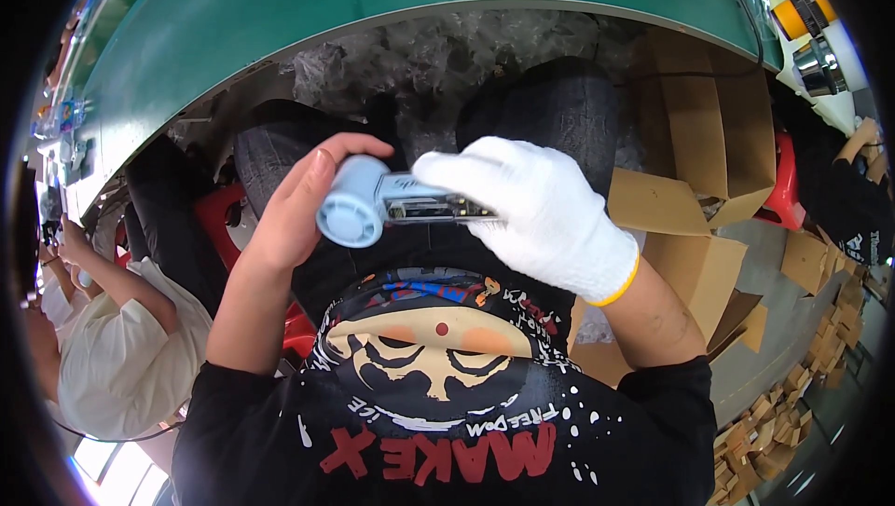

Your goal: Assembling and inspecting handheld fans at a production line station.

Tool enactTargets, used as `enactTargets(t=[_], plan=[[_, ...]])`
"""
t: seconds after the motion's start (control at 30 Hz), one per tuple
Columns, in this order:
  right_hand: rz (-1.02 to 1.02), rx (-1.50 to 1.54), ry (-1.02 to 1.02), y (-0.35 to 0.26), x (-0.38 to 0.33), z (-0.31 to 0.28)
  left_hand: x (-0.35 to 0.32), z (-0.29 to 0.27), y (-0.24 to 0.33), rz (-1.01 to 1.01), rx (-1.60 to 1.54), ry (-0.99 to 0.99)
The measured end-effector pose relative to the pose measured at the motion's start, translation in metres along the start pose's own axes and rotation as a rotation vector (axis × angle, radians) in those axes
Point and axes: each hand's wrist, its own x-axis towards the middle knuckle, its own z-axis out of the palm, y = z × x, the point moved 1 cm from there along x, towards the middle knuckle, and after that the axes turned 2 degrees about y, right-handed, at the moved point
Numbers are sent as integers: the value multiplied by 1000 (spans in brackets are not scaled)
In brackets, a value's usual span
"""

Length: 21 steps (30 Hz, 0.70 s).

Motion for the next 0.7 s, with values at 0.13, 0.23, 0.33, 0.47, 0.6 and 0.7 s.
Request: enactTargets(t=[0.13, 0.23, 0.33, 0.47, 0.6, 0.7], plan=[[-246, -235, 6, -4, 6, -7, 1, -2, -1, -14, -68, -121], [-83, -235, -78, -8, 8, -8, -5, 13, 5, 160, 171, 9], [-11, -288, -166, -15, 12, -12, -15, 22, 9, 289, 329, 97], [-46, -432, -253, -22, 13, -16, -22, 29, 8, 421, 403, 146], [-98, -471, -217, -25, 9, -14, -26, 35, 8, 506, 406, 173], [-131, -451, -181, -24, 7, -12, -26, 39, 7, 522, 387, 190]])
